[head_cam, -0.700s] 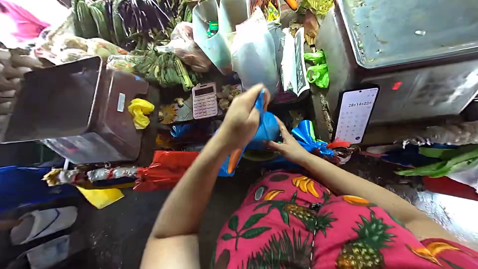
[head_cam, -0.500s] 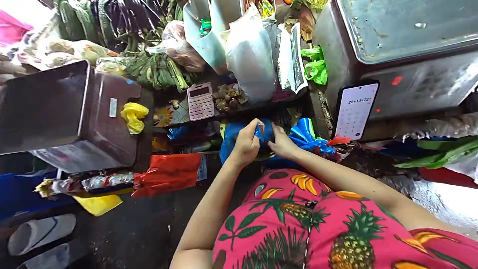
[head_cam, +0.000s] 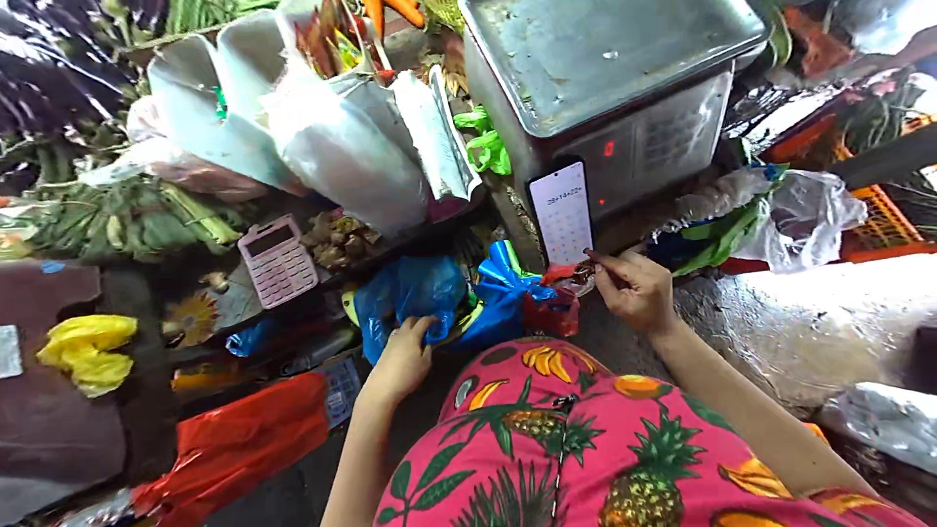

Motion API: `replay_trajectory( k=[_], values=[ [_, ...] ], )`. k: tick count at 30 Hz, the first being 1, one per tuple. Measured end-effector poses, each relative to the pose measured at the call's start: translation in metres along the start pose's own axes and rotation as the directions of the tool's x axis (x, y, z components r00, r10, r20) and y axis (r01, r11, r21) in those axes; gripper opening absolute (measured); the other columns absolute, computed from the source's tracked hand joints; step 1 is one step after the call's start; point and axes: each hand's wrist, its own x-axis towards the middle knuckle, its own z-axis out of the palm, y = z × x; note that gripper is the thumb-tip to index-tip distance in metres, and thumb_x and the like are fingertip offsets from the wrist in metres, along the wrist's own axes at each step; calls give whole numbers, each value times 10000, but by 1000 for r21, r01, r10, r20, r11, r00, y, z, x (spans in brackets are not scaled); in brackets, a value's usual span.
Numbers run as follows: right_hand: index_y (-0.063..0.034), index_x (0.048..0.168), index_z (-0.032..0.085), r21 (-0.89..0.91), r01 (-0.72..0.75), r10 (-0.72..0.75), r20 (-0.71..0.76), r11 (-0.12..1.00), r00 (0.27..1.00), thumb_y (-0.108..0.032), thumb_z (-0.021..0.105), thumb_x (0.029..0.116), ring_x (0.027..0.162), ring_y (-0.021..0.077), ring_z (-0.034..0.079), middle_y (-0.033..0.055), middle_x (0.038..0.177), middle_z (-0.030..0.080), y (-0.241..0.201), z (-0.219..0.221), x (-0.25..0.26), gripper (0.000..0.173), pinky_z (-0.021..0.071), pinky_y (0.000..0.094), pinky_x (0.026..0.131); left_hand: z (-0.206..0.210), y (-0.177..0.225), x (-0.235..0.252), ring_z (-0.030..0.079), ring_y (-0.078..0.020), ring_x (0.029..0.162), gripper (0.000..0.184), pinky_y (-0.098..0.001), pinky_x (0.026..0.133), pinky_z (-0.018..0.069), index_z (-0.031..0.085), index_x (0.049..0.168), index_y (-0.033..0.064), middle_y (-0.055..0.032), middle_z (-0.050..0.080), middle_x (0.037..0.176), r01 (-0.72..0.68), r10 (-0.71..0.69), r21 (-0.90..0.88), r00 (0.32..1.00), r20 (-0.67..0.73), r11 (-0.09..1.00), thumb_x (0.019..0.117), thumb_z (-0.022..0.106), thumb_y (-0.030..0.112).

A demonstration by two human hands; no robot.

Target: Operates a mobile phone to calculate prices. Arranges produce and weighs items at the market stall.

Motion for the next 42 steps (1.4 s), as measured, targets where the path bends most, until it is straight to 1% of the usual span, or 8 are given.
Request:
replay_trajectory(
  k=[4,8,12,17,21,26,34,42],
  values=[
    [-97,1151,796,-73,51,-49,28,996,998,-211,593,968,666,220,655,100,748,694,2,1,-4,296,536,374,604,-11,36,-24,527,-525,1272,443,-678,1022,432,570,1416,49,-263,494,1482,44,-18,118,977,-214,992,976,578,96],
    [-110,1163,795,-13,83,-82,35,996,996,-199,583,970,635,184,617,70,701,661,-6,-4,2,300,501,334,578,-7,88,-31,535,-548,1200,421,-683,939,470,658,1319,50,-304,547,1354,-187,295,236,738,-607,954,924,703,188],
    [-110,1177,790,37,114,-116,43,993,992,-205,582,984,613,168,587,53,667,624,-11,-4,8,299,479,318,565,26,129,6,602,-325,1211,411,-518,996,500,672,1342,139,-125,648,1311,-632,665,263,565,-488,729,950,702,257],
    [-94,1181,783,21,154,-155,80,988,985,-235,552,1020,629,237,619,109,701,652,-14,-9,12,315,504,383,576,60,140,36,666,-280,1157,165,-441,1028,513,742,1083,71,-108,727,1129,-723,811,396,402,-426,566,996,602,77],
    [-45,1164,780,36,192,-194,81,981,978,-243,521,1032,608,264,611,148,687,652,-13,-4,12,352,483,377,563,55,139,32,663,-285,1178,223,-446,1069,467,734,1049,63,-104,744,1096,-704,860,496,382,-338,508,964,560,-47],
    [-46,1152,784,36,200,-202,78,979,976,-255,505,1049,619,255,610,142,690,652,-15,-3,13,364,480,364,575,57,128,33,649,-200,1217,256,-433,1141,379,702,1237,98,-45,750,1166,-680,873,549,347,-343,486,1032,550,76],
    [-63,1141,791,19,205,-206,61,979,977,-221,546,1011,599,217,603,98,665,643,-11,1,11,319,481,349,549,74,131,44,674,-202,1116,202,-436,1088,404,727,1115,83,-40,758,946,-698,805,447,330,-494,560,1031,549,129],
    [-96,1221,769,2,228,-227,103,974,969,-236,547,1019,590,213,589,71,661,616,-26,9,25,331,468,349,526,71,123,43,682,-203,1089,169,-388,1027,497,728,1074,21,-84,753,1006,-829,715,213,281,-640,517,994,607,108]
  ],
)
